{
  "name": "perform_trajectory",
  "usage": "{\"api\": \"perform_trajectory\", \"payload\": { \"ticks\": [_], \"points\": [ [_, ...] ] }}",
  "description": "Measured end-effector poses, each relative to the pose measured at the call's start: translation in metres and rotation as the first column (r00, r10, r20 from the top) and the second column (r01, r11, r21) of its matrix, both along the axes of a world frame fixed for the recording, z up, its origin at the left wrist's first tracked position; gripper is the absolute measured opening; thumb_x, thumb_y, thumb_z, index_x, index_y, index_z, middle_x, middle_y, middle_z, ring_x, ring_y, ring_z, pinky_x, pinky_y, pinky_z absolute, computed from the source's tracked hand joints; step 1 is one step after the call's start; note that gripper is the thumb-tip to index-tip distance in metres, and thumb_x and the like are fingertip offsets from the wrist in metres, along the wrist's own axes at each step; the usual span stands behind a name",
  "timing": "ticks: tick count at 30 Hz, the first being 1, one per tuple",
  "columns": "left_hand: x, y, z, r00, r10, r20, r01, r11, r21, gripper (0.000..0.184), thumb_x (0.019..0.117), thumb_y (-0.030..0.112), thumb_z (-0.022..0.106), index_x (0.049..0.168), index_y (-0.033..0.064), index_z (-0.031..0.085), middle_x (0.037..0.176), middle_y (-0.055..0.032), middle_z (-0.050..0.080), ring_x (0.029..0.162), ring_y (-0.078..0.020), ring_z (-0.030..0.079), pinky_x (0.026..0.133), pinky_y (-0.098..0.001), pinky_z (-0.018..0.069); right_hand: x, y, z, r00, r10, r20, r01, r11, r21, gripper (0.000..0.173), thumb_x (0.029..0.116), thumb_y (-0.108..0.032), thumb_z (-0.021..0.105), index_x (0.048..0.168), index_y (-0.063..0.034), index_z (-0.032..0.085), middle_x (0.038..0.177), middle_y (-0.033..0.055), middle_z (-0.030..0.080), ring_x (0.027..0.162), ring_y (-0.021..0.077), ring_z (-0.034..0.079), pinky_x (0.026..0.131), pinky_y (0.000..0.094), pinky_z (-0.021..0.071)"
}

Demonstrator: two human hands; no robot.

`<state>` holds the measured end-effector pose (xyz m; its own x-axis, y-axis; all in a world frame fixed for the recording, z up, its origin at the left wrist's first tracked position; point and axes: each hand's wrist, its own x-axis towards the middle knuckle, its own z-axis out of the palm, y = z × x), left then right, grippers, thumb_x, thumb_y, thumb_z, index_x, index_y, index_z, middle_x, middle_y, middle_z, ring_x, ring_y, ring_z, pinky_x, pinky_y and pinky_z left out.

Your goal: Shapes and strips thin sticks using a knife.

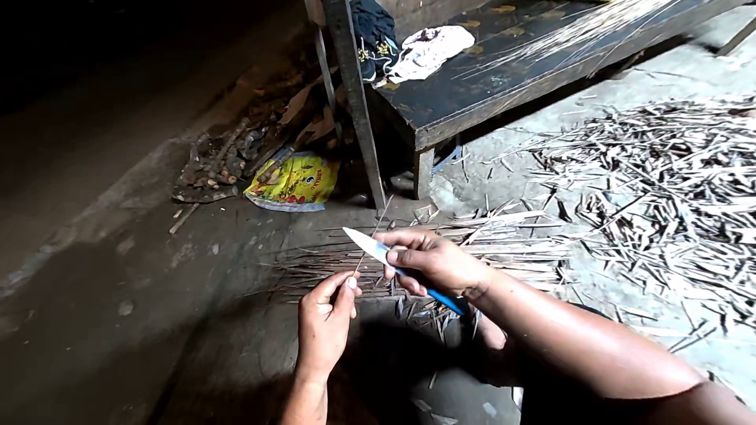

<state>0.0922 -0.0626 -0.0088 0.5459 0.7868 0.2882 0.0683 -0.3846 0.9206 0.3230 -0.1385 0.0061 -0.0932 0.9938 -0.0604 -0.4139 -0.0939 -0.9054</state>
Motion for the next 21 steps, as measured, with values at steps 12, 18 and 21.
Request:
{"api": "perform_trajectory", "payload": {
  "ticks": [12,18,21],
  "points": [
    [0.002,0.000,-0.002,0.997,0.075,-0.013,-0.075,0.997,0.016,0.017,0.0972,0.002,0.061,0.106,-0.0034,0.074,0.080,-0.0028,0.073,0.058,-0.0075,0.065,0.053,-0.0207,0.0568,0.018,0.003,0.007,0.973,-0.233,0.008,0.232,0.972,0.022,0.048,0.1077,-0.015,0.045,0.156,-0.0202,0.043,0.090,0.0122,0.068,0.052,0.0119,0.056,0.048,0.0253,0.0506],
    [0.003,-0.002,-0.003,0.998,0.056,0.011,-0.057,0.994,0.089,0.017,0.0968,0.002,0.061,0.107,-0.0040,0.074,0.082,-0.0029,0.074,0.060,-0.0064,0.065,0.055,-0.0206,0.0575,-0.018,-0.002,-0.005,1.000,0.019,0.009,-0.019,0.999,0.027,0.042,0.1073,-0.014,0.048,0.149,-0.0076,0.050,0.094,0.0094,0.070,0.056,0.0098,0.058,0.049,0.0233,0.0496],
    [0.001,-0.003,-0.003,0.998,0.062,0.006,-0.062,0.992,0.112,0.018,0.0975,0.003,0.061,0.108,-0.0039,0.074,0.083,-0.0026,0.073,0.060,-0.0055,0.064,0.054,-0.0195,0.0560,-0.012,-0.001,-0.002,1.000,-0.004,-0.013,0.005,1.000,0.027,0.041,0.1072,-0.013,0.049,0.148,-0.0065,0.051,0.093,0.0098,0.070,0.055,0.0095,0.057,0.048,0.0230,0.0493]
  ]
}}
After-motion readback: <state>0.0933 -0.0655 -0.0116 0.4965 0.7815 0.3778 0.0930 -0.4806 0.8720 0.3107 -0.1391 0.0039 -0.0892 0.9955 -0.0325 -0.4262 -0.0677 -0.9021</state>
